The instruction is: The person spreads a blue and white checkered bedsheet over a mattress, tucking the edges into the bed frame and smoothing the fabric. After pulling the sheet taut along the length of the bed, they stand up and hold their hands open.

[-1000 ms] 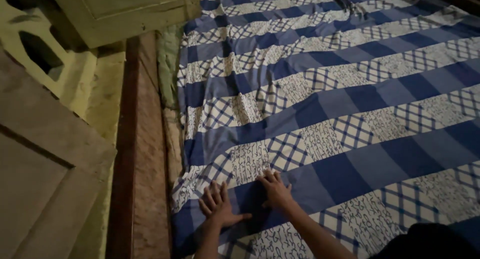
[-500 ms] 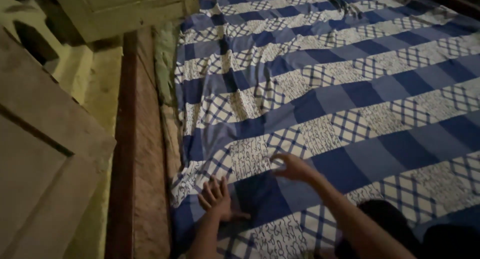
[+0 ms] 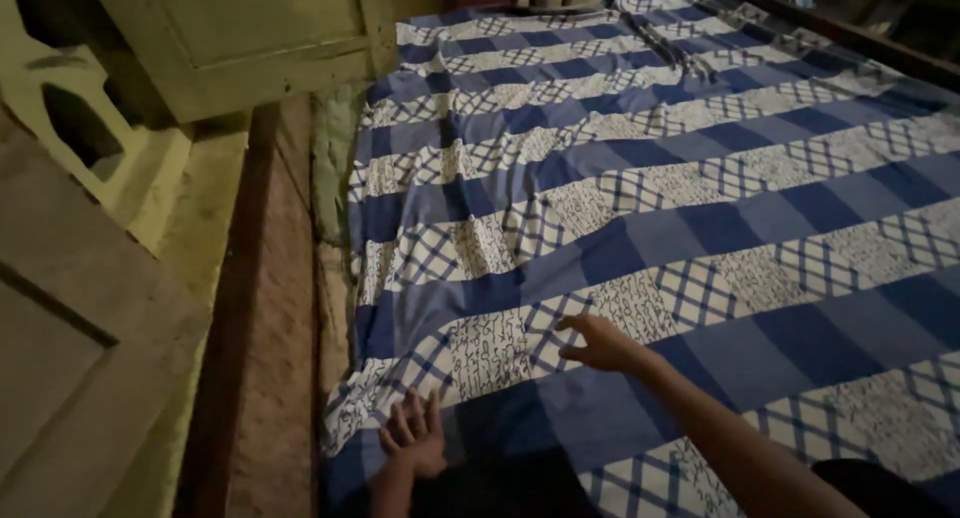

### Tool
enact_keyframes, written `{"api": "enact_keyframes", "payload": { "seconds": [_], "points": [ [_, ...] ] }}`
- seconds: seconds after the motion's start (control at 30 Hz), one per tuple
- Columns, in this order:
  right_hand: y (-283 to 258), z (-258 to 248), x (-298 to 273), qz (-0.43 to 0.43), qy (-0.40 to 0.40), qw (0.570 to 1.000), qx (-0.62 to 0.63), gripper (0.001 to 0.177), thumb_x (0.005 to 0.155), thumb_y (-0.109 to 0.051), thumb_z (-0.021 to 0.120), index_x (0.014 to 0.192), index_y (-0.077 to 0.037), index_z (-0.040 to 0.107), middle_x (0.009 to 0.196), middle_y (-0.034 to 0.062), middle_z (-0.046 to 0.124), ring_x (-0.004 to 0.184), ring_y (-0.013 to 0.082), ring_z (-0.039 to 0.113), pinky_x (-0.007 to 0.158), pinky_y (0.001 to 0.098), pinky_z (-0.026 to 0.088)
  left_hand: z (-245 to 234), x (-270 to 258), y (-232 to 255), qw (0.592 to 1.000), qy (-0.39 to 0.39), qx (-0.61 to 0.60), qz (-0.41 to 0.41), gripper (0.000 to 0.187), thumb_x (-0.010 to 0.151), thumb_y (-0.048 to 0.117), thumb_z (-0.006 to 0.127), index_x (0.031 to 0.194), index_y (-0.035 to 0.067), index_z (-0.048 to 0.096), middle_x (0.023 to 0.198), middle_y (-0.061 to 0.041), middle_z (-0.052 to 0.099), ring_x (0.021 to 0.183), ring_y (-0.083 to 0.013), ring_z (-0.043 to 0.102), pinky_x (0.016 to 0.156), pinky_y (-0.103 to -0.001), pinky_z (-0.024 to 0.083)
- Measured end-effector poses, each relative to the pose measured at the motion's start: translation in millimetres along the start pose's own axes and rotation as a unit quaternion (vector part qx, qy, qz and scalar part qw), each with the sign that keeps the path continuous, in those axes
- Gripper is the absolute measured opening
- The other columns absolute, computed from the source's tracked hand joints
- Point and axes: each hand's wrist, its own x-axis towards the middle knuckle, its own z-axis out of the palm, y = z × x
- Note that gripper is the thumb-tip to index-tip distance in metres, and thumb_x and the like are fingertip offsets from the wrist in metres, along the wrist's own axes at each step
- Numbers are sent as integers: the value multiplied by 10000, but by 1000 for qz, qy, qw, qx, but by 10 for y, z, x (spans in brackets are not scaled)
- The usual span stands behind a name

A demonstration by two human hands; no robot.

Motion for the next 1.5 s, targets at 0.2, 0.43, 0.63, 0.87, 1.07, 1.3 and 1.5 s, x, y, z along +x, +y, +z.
{"api": "enact_keyframes", "payload": {
  "seconds": [0.2, 0.43, 0.63, 0.87, 1.07, 1.3, 1.5],
  "points": [
    [124, 288, 331, -59, -63, 992, -91, 458, 902, -217, 740, 1329, -93, 629, 1363, 123, 639, 1238, 304, 615, 1047, 446, 513, -579, -554, 123, 997, -67, -43, -14, 1306, 825, 955, 473, 1601, 270, -324, 1649, -143, -431, 1527, -457, -325, 1191, -702, -70],
    [411, 506, 1104, -148, -78, 979, -118, 487, 919, -213, 737, 1355, -53, 590, 1403, 168, 570, 1310, 343, 539, 1091, 448, 474, -322, -373, 108, 995, -34, -86, -39, 1172, 833, 955, 352, 1626, 347, -260, 1663, -115, -425, 1542, -443, -325, 1192, -727, -116],
    [485, 622, 1474, -140, -61, 978, -141, 577, 896, -135, 704, 1431, -36, 512, 1467, 201, 499, 1341, 394, 495, 1103, 486, 450, -430, -414, 105, 991, -36, -127, -26, 1149, 848, 935, 347, 1633, 345, -250, 1658, -99, -433, 1531, -438, -353, 1188, -728, -132],
    [364, 841, 1695, -26, 92, 987, -127, 711, 928, -365, 677, 1501, -64, 381, 1430, 216, 499, 1247, 416, 546, 1005, 502, 510, -549, -465, 100, 986, 23, -164, -32, 1133, 877, 803, 550, 1662, 337, -121, 1703, -114, -332, 1544, -435, -316, 1177, -738, -120],
    [1067, 1032, 2592, -60, 95, 964, -240, 583, 914, -451, 588, 1435, -197, 525, 1274, 92, 688, 1013, 315, 713, 853, 456, 607, -964, -221, 259, 964, 125, -232, -32, 1090, 782, 709, 748, 1630, 342, 170, 1730, -129, -53, 1583, -411, -100, 1208, -716, -41],
    [-345, 336, 2413, 48, 35, 995, -82, 395, 1015, -429, 560, 1284, -140, 536, 973, 168, 730, 813, 353, 762, 708, 488, 636, -1246, 28, 314, 906, 353, -226, 66, 806, 868, 561, 750, 1527, 181, 485, 1661, -172, 295, 1472, -445, 210, 1152, -614, 194],
    [530, 950, 3472, -149, 139, 966, -161, 231, 1019, -220, 526, 1203, -85, 563, 948, 235, 719, 837, 457, 703, 695, 561, 569, -976, 468, 60, 902, 379, -202, 52, 701, 903, 432, 732, 1471, 92, 505, 1600, -164, 305, 1489, -403, 270, 1200, -578, 219]
  ]
}}
